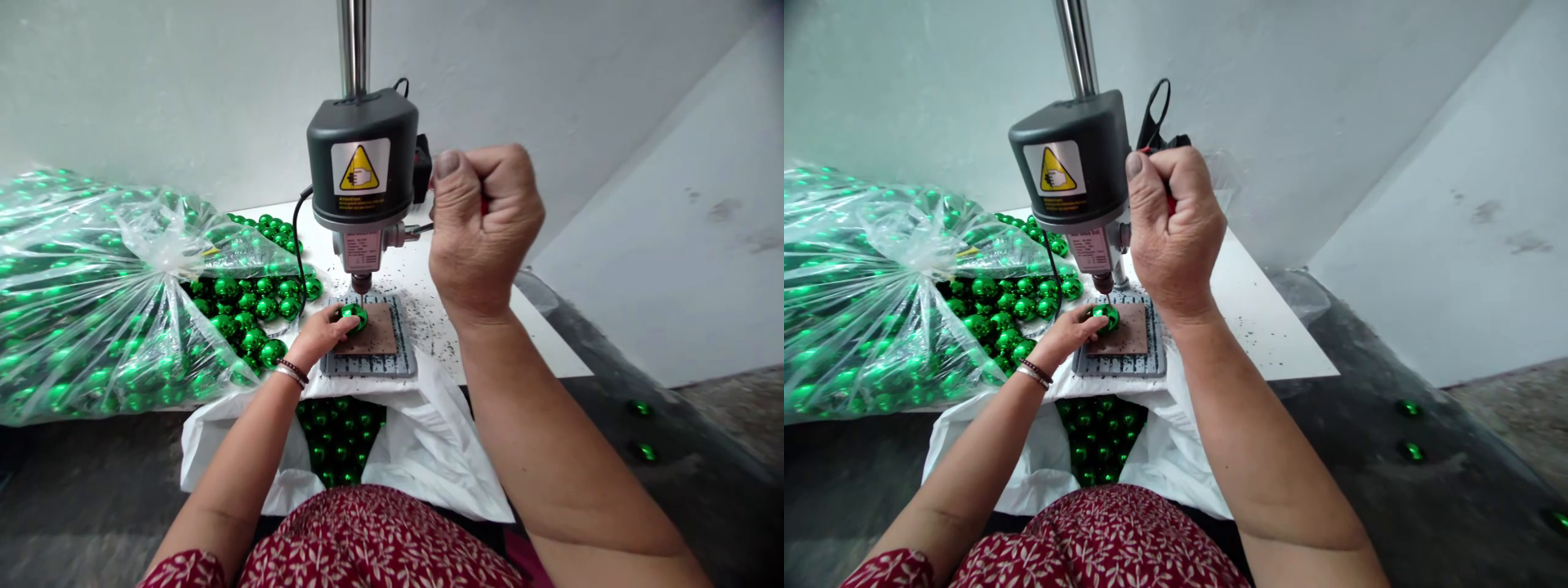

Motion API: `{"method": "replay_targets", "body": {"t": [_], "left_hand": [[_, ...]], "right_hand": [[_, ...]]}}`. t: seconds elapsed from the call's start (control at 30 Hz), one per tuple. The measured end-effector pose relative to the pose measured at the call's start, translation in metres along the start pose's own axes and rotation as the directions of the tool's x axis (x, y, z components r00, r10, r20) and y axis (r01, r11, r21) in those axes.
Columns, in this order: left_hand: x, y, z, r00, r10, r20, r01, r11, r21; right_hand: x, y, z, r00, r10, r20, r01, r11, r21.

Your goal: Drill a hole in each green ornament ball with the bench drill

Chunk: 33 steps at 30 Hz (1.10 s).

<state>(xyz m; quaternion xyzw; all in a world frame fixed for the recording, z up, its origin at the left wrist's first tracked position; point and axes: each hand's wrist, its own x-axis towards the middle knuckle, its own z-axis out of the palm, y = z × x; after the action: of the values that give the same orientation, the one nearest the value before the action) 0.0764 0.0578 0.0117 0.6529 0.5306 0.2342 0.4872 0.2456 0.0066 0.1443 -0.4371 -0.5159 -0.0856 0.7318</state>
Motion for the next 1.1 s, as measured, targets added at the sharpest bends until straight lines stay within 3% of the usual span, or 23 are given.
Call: {"method": "replay_targets", "body": {"t": [0.1, 0.3, 0.43, 0.5, 0.6, 0.77, 0.83, 0.97, 1.1], "left_hand": [[0.001, 0.001, 0.0, 1.0, 0.017, 0.003, -0.017, 0.999, 0.049], [0.006, 0.004, 0.001, 0.999, 0.027, 0.026, -0.029, 0.997, 0.075], [0.004, 0.007, 0.004, 1.0, -0.025, 0.017, 0.023, 0.996, 0.089], [0.001, 0.01, 0.005, 1.0, 0.007, -0.008, -0.006, 0.994, 0.11], [-0.002, 0.014, 0.008, 0.997, 0.08, -0.022, -0.075, 0.981, 0.181], [-0.003, 0.013, 0.013, 0.996, 0.093, -0.014, -0.087, 0.971, 0.223], [-0.002, 0.009, 0.014, 0.995, 0.102, -0.018, -0.096, 0.973, 0.211], [0.0, 0.001, 0.015, 0.99, 0.142, -0.02, -0.135, 0.969, 0.206], [0.001, -0.003, 0.016, 0.985, 0.172, -0.002, -0.169, 0.967, 0.191]], "right_hand": [[0.012, -0.003, 0.004, 0.999, 0.043, 0.017, -0.042, 0.999, -0.033], [0.055, -0.011, 0.02, 0.945, 0.319, 0.073, -0.3, 0.933, -0.199], [0.072, -0.006, 0.029, 0.922, 0.377, 0.088, -0.35, 0.909, -0.227], [0.074, -0.003, 0.031, 0.92, 0.38, 0.095, -0.351, 0.908, -0.231], [0.073, -0.003, 0.03, 0.924, 0.368, 0.105, -0.334, 0.91, -0.244], [0.065, -0.003, 0.025, 0.946, 0.303, 0.119, -0.268, 0.932, -0.242], [0.056, -0.001, 0.021, 0.963, 0.24, 0.118, -0.214, 0.956, -0.201], [0.031, 0.005, 0.008, 0.996, -0.005, 0.094, 0.008, 1.0, -0.024], [0.001, 0.004, -0.007, 0.996, -0.055, 0.073, 0.054, 0.998, 0.016]]}}
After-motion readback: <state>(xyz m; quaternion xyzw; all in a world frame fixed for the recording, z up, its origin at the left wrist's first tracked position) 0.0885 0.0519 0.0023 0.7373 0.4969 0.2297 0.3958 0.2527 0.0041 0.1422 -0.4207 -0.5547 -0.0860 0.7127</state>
